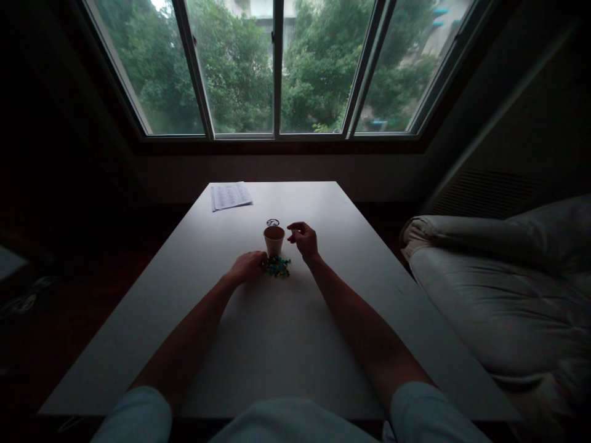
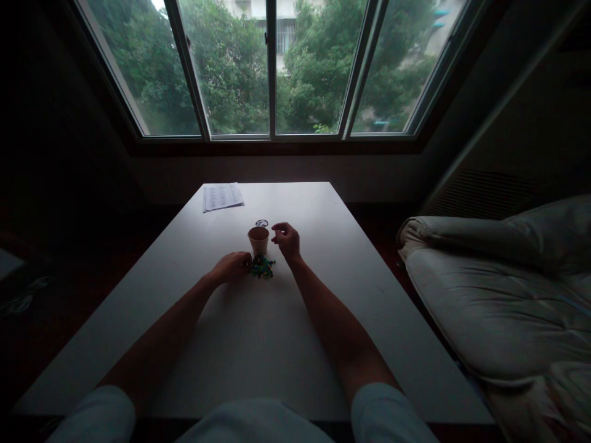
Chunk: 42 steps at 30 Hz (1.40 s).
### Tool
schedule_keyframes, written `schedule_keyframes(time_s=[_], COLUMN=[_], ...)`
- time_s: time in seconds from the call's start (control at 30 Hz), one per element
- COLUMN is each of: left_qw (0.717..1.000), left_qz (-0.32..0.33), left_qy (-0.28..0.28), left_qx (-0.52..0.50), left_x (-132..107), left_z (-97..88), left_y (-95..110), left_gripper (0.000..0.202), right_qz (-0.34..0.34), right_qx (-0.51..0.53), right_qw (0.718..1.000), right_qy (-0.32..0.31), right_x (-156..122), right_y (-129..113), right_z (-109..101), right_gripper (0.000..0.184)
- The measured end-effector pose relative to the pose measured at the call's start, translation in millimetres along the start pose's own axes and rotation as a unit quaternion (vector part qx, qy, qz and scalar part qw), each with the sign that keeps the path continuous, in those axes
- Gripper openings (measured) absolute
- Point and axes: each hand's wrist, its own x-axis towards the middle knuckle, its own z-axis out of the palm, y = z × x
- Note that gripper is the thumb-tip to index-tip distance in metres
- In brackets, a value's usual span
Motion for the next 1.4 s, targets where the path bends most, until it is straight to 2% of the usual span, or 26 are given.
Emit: schedule_keyframes(time_s=[0.17,0.33,0.53,0.73,0.87,1.0,1.1,1.3,1.4], left_qw=[0.999,0.996,0.985,0.965,0.947,0.929,0.906,0.826,0.802], left_qz=[-0.009,-0.029,-0.016,0.024,0.038,0.012,-0.003,0.008,0.009], left_qy=[0.033,0.053,0.129,0.205,0.225,0.228,0.220,0.184,0.172], left_qx=[-0.037,-0.071,-0.113,-0.164,-0.225,-0.291,-0.361,-0.532,-0.572], left_x=[-1,-1,2,7,9,11,13,20,21], left_z=[-4.0,-3.4,1.2,1.3,4.3,5.4,1.0,-13.7,-17.0], left_y=[3,3,4,11,13,15,17,22,23], left_gripper=[0.016,0.012,0.013,0.012,0.009,0.010,0.021,0.044,0.050], right_qz=[0.035,0.062,-0.018,-0.035,-0.033,-0.036,-0.032,-0.023,-0.022], right_qx=[-0.063,-0.159,-0.249,-0.279,-0.291,-0.300,-0.300,-0.298,-0.303], right_qw=[0.997,0.984,0.963,0.953,0.949,0.945,0.945,0.945,0.944], right_qy=[0.020,-0.044,-0.099,-0.111,-0.119,-0.123,-0.126,-0.130,-0.130], right_x=[-2,-5,-12,-17,-18,-19,-19,-19,-19], right_y=[28,47,46,42,39,38,38,36,35], right_z=[-13,-19,-11,-10,-10,-9,-9,-8,-8], right_gripper=[0.021,0.020,0.018,0.021,0.021,0.020,0.020,0.019,0.018])
